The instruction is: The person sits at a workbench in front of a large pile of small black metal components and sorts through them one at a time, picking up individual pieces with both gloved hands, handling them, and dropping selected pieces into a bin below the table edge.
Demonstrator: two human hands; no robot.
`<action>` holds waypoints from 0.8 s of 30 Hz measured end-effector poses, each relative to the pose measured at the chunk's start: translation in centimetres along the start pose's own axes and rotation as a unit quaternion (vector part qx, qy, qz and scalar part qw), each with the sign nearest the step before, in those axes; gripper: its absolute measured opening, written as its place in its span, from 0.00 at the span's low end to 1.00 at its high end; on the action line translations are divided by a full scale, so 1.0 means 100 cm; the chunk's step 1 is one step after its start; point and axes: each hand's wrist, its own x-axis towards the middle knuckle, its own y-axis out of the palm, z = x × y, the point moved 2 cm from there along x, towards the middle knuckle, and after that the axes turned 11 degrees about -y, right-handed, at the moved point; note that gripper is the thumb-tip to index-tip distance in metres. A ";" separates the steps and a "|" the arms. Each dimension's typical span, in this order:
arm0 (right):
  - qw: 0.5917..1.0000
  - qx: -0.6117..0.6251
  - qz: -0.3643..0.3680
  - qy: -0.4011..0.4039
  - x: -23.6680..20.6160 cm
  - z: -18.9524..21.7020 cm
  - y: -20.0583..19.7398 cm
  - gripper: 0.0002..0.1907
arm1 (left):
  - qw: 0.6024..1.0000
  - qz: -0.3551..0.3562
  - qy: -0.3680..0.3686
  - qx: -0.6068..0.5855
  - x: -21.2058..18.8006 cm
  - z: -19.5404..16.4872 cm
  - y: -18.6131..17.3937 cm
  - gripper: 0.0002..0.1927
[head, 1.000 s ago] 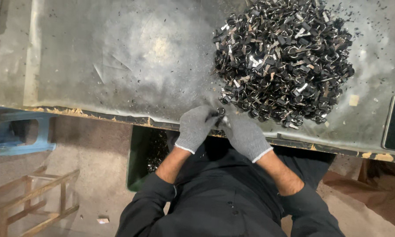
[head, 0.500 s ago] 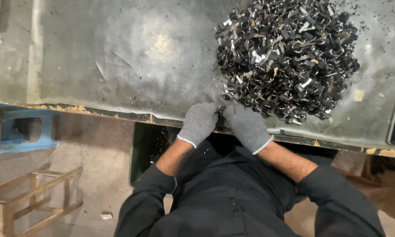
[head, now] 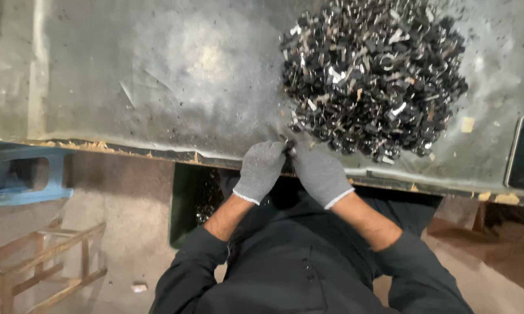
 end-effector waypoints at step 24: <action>0.992 0.000 -0.115 -0.059 -0.019 -0.015 -0.029 0.18 | 0.996 -0.035 -0.013 -0.084 -0.005 -0.035 0.001 0.12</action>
